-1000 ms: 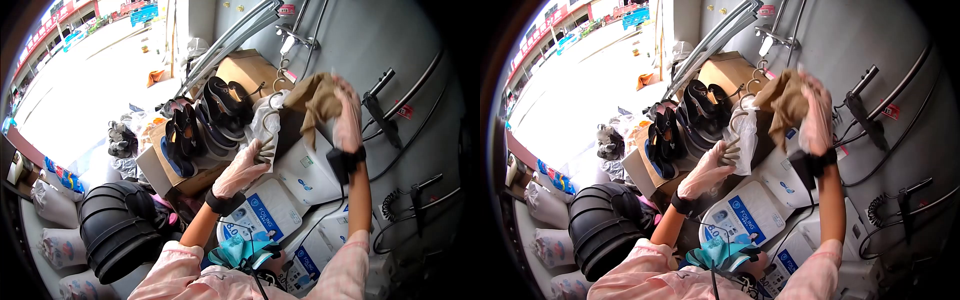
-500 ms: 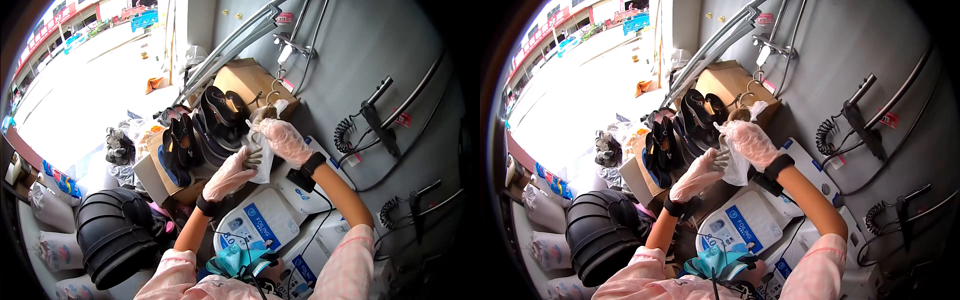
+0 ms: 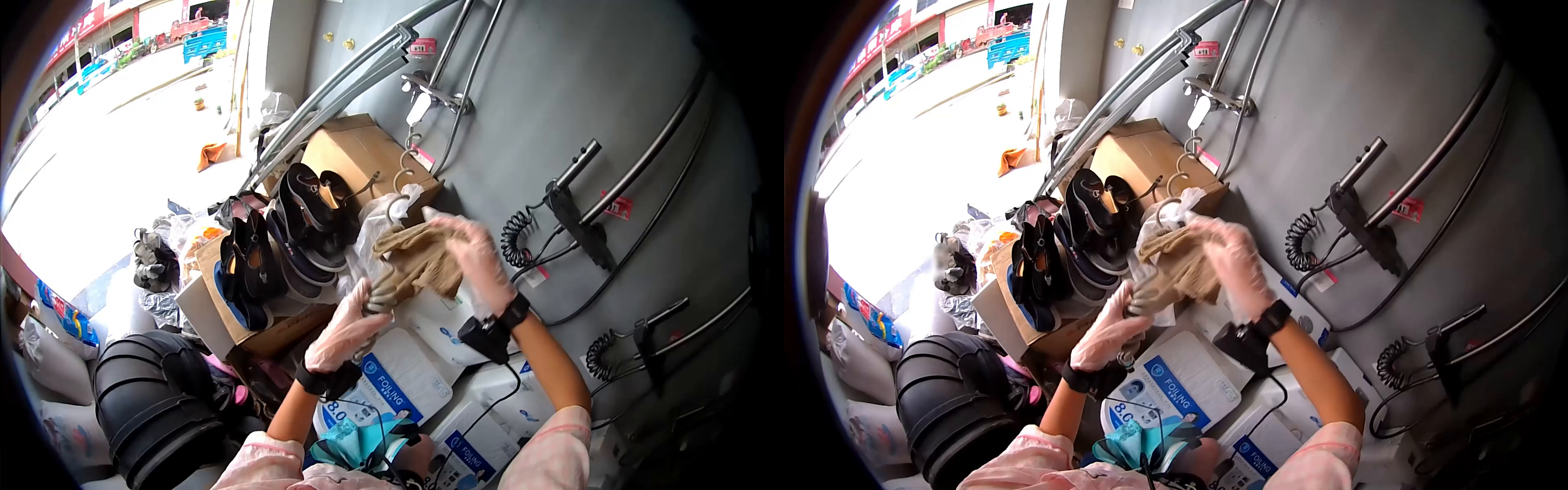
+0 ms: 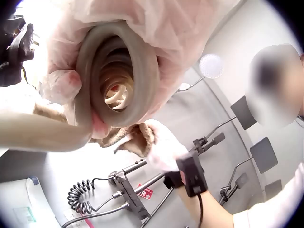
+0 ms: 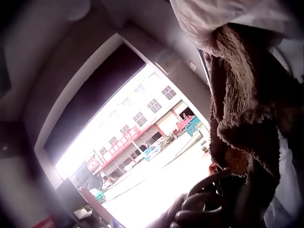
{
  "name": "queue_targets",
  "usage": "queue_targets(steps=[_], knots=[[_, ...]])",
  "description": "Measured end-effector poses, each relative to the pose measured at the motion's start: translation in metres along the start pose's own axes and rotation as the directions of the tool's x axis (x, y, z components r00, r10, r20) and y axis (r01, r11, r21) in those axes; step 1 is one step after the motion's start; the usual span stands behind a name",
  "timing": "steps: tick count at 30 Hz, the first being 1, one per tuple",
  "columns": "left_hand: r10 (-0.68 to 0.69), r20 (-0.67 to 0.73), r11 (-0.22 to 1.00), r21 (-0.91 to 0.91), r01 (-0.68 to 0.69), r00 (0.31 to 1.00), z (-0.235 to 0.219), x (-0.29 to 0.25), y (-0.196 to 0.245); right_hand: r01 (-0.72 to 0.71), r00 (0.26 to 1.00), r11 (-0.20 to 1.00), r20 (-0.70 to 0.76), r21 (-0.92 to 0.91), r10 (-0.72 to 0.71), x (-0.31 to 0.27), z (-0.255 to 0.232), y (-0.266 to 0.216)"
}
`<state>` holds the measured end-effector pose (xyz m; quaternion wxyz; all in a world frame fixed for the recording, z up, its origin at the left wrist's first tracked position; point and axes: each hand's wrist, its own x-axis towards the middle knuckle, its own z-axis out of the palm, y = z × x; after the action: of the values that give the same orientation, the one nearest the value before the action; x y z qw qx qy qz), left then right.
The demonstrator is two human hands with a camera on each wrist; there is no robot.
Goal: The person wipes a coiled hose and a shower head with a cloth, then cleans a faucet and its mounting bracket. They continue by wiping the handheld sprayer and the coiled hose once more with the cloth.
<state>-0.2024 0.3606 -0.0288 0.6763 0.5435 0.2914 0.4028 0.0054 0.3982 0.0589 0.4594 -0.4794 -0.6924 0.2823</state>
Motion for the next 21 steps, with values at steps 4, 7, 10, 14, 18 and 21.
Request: queue_targets(steps=[4, 7, 10, 14, 18, 21], knots=[[0.025, -0.047, 0.979, 0.205, -0.015, 0.999, -0.002, 0.005, -0.021, -0.216, 0.959, 0.868, -0.067, 0.448, 0.274, 0.067, -0.043, 0.035], [-0.071, -0.087, 0.992, 0.101, 0.079, 0.994, -0.013, 0.005, -0.018, 0.005, 0.963, 0.932, -0.254, 0.363, 0.094, 0.133, -0.069, 0.06], [-0.096, -0.118, 0.986, 0.121, 0.111, 0.988, -0.018, 0.008, -0.013, 0.233, 0.829, 0.943, -0.458, -0.239, -0.321, 0.188, -0.059, 0.027], [-0.141, -0.184, 0.927, 0.32, 0.195, 0.973, -0.012, 0.016, -0.022, -0.006, 0.899, 1.0, -0.438, 0.011, 0.01, 0.24, -0.024, 0.06], [-0.06, -0.214, 0.956, 0.269, 0.118, 0.975, -0.008, 0.021, -0.019, -0.001, 0.942, 0.921, -0.309, -0.389, -0.13, 0.248, 0.021, 0.204], [-0.125, -0.227, 0.954, 0.238, 0.179, 0.966, -0.013, 0.027, -0.031, 0.052, 0.952, 0.93, -0.263, -0.363, -0.156, 0.235, 0.051, 0.25]])
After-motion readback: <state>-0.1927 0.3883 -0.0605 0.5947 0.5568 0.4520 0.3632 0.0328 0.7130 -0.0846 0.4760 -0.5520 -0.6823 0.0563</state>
